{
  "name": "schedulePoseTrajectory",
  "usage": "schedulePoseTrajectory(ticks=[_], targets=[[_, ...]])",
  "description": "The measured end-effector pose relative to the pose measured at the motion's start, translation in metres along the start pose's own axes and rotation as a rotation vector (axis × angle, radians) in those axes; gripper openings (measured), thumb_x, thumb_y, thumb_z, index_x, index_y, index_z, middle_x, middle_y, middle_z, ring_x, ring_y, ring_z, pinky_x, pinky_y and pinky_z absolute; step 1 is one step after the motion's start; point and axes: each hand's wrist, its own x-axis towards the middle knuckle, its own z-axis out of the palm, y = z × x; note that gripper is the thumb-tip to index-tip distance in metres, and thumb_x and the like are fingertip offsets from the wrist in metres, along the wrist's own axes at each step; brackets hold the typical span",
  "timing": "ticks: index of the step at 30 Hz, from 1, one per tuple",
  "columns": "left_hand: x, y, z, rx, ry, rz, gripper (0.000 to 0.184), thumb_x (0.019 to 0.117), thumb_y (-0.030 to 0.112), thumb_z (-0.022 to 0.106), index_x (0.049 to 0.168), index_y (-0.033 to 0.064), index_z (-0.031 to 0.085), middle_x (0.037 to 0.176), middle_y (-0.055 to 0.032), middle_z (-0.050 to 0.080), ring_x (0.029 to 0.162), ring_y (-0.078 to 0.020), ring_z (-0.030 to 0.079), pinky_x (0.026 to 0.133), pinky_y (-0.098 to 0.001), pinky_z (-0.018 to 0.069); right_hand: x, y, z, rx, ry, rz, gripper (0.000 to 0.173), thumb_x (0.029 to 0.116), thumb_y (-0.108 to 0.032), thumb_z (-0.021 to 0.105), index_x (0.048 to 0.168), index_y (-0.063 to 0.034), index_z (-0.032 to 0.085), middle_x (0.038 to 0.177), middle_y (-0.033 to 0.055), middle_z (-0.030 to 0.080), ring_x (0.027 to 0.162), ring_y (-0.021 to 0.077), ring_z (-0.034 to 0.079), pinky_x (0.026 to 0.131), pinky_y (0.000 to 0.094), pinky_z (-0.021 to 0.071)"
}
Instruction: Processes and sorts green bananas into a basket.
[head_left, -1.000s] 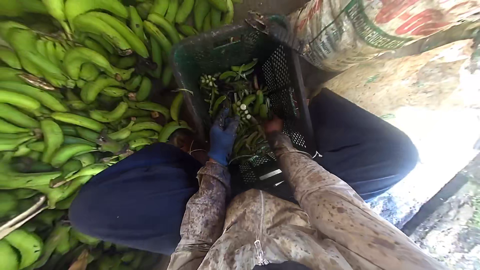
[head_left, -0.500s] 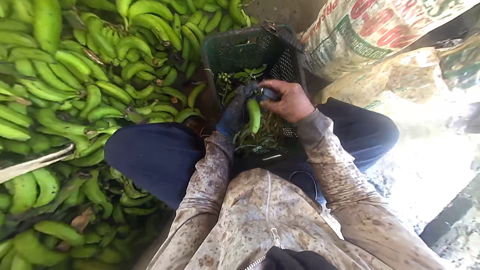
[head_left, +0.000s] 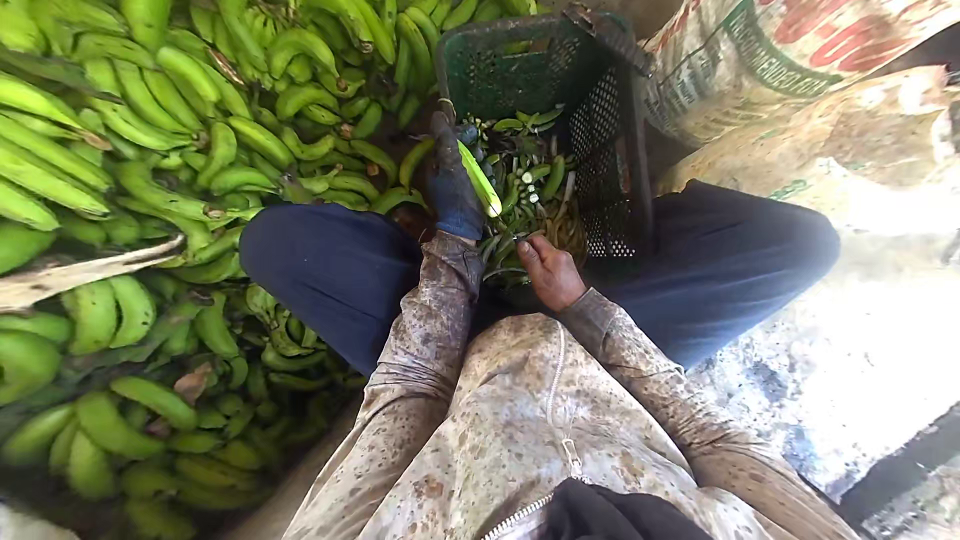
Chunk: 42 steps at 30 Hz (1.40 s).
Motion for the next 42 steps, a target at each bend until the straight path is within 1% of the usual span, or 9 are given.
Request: schedulePoseTrajectory(ticks=[11,15,19,25,29,33,35,38,42], targets=[[-0.015,-0.011,0.008,0.002,-0.039,-0.189,0.066,0.1073,0.062,0.022,0.105,0.0088,0.061,0.073,-0.0070,0.057,0.056,-0.0194,0.057,0.050,-0.0357,0.0537,0.026,0.012,0.001,-0.087,-0.055,0.007,0.043,0.1124,-0.035,0.036,0.115,0.0003,0.061,0.084,0.0180,0.066,0.079,0.0341,0.069,0.074,0.0552,0.0554],[-0.022,-0.033,0.005,-0.022,-0.087,-0.262,0.056,0.1097,0.055,0.022,0.118,0.0104,0.055,0.087,-0.0084,0.059,0.070,-0.0206,0.061,0.063,-0.0413,0.0570,0.044,0.014,-0.004,-0.182,-0.045,0.123,0.045,0.1126,-0.040,0.034,0.115,-0.0025,0.059,0.089,0.0193,0.068,0.088,0.0388,0.070,0.078,0.0598,0.0551],[-0.013,-0.038,0.001,0.257,-0.110,0.039,0.047,0.1118,0.039,0.036,0.147,0.0098,0.047,0.128,-0.0105,0.059,0.110,-0.0177,0.061,0.095,-0.0378,0.0542,0.043,0.007,-0.016,-0.134,-0.040,0.193,0.051,0.1124,-0.042,0.035,0.121,-0.0024,0.065,0.094,0.0209,0.071,0.092,0.0381,0.071,0.084,0.0599,0.0548],[-0.008,-0.033,0.001,-0.088,-0.183,-0.114,0.032,0.1105,0.039,0.040,0.115,0.0103,0.054,0.072,-0.0045,0.051,0.059,-0.0213,0.055,0.060,-0.0437,0.0571,0.040,0.006,-0.015,-0.358,-0.148,0.217,0.048,0.1121,-0.044,0.034,0.121,-0.0043,0.059,0.101,0.0226,0.070,0.099,0.0439,0.071,0.082,0.0642,0.0543],[-0.021,-0.032,0.004,-0.129,-0.350,-0.261,0.042,0.1107,0.047,0.029,0.116,0.0132,0.054,0.077,-0.0028,0.054,0.067,-0.0201,0.059,0.071,-0.0460,0.0582,0.045,0.010,-0.026,-0.431,-0.112,0.207,0.044,0.1124,-0.038,0.036,0.128,-0.0025,0.058,0.115,0.0254,0.069,0.107,0.0459,0.069,0.086,0.0655,0.0537],[-0.032,-0.020,0.000,0.174,-0.592,-0.304,0.040,0.1094,0.034,0.040,0.138,0.0083,0.050,0.113,-0.0085,0.066,0.100,-0.0183,0.066,0.088,-0.0390,0.0582,0.050,0.010,-0.055,-0.470,-0.015,0.214,0.047,0.1091,-0.044,0.046,0.128,-0.0035,0.060,0.125,0.0240,0.066,0.110,0.0449,0.068,0.090,0.0648,0.0535],[-0.038,-0.020,0.003,0.465,-0.616,-0.454,0.038,0.1017,0.029,0.062,0.131,0.0050,0.058,0.104,-0.0113,0.070,0.086,-0.0211,0.070,0.073,-0.0399,0.0621,0.056,0.009,-0.073,-0.548,0.006,0.197,0.047,0.1076,-0.043,0.051,0.129,-0.0022,0.061,0.129,0.0243,0.065,0.117,0.0447,0.065,0.095,0.0638,0.0518],[-0.037,-0.030,0.011,0.795,-0.668,-0.528,0.032,0.1018,0.029,0.064,0.120,0.0031,0.058,0.088,-0.0088,0.067,0.060,-0.0148,0.062,0.052,-0.0293,0.0546,0.071,0.025,-0.103,-0.622,0.044,0.249,0.047,0.1062,-0.044,0.053,0.130,-0.0042,0.063,0.130,0.0242,0.066,0.121,0.0449,0.063,0.099,0.0660,0.0474],[-0.036,-0.024,0.003,1.095,-0.756,-0.385,0.032,0.0996,0.027,0.067,0.120,0.0031,0.061,0.084,-0.0071,0.065,0.059,-0.0131,0.060,0.055,-0.0298,0.0541,0.081,0.058,-0.136,-0.263,0.231,0.492,0.058,0.1031,-0.055,0.053,0.132,-0.0048,0.063,0.123,0.0242,0.068,0.117,0.0425,0.066,0.100,0.0659,0.0493]])
